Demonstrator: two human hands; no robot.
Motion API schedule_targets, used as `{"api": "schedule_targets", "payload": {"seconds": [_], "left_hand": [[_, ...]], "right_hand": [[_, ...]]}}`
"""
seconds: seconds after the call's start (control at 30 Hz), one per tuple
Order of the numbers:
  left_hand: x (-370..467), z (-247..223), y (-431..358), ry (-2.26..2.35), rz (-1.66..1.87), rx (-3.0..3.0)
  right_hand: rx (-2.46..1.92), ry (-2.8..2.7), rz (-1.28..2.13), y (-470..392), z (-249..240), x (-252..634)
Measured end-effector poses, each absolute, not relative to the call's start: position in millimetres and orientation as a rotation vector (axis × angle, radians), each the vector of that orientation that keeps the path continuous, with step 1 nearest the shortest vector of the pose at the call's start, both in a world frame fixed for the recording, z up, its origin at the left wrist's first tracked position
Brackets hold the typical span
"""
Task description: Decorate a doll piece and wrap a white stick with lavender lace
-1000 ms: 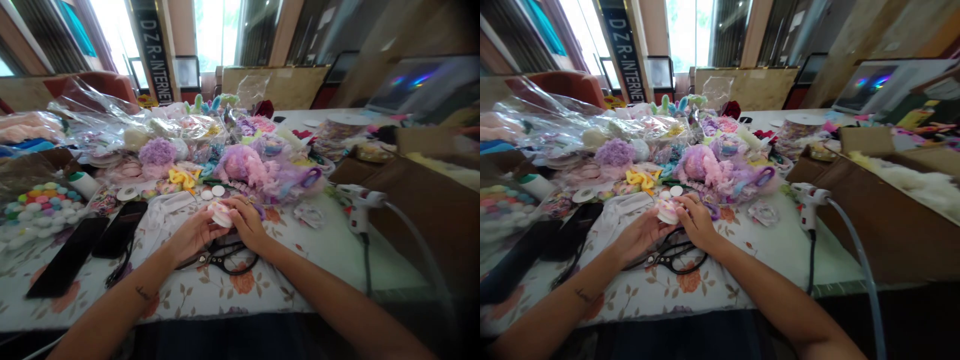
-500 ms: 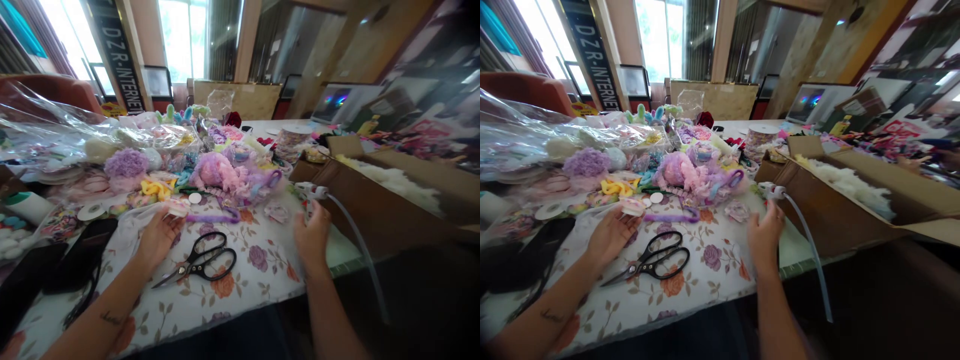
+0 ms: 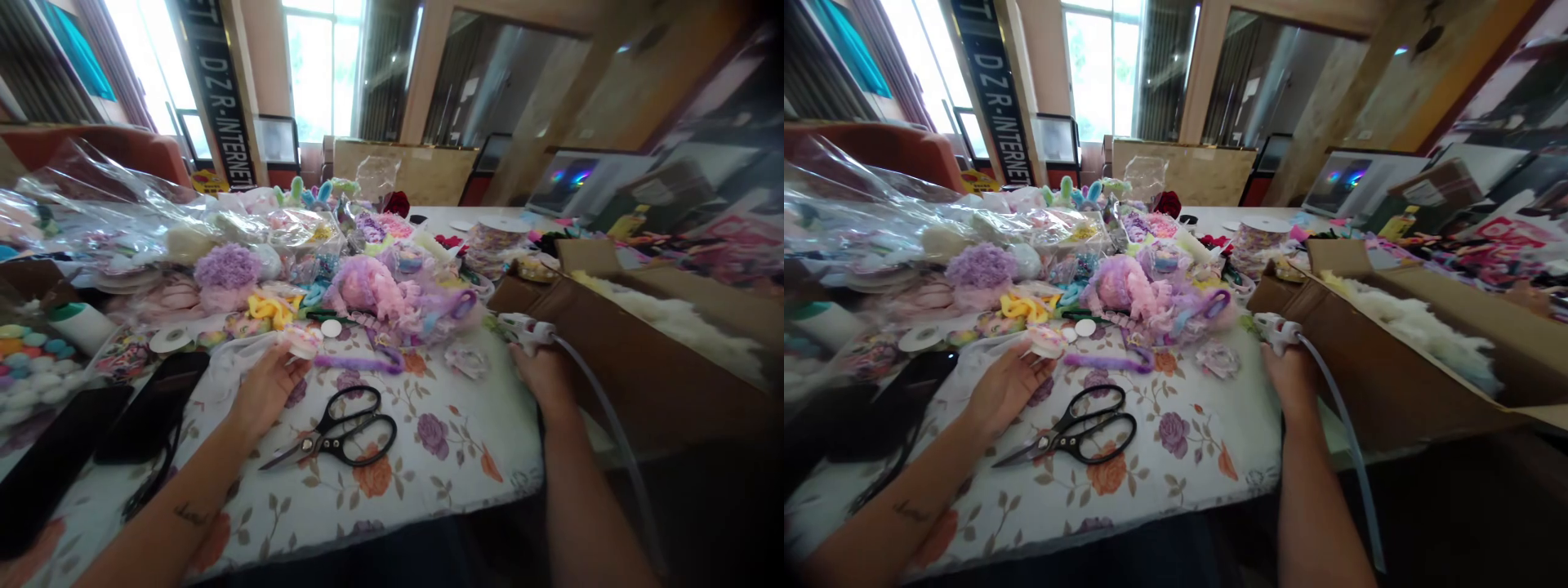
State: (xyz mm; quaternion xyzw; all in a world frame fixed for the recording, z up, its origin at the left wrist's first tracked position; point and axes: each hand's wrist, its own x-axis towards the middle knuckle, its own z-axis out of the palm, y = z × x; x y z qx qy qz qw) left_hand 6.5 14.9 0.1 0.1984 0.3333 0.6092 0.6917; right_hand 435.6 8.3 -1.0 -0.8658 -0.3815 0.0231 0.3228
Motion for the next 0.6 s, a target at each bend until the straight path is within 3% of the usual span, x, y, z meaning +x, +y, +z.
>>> {"api": "schedule_targets", "payload": {"seconds": [0.2,0.3,0.6], "left_hand": [[13,6,11,0.78,1.392,0.484],[13,7,10,0.805,1.371,0.514],[13,7,6,0.673,1.427,0.534]], "right_hand": [[-2.015,-0.872,0.181,-25,10,402],[-1.652,-0.673,0.307,-39,25,361],[-1.284,-0.986,1.125,-67,32,216]]}}
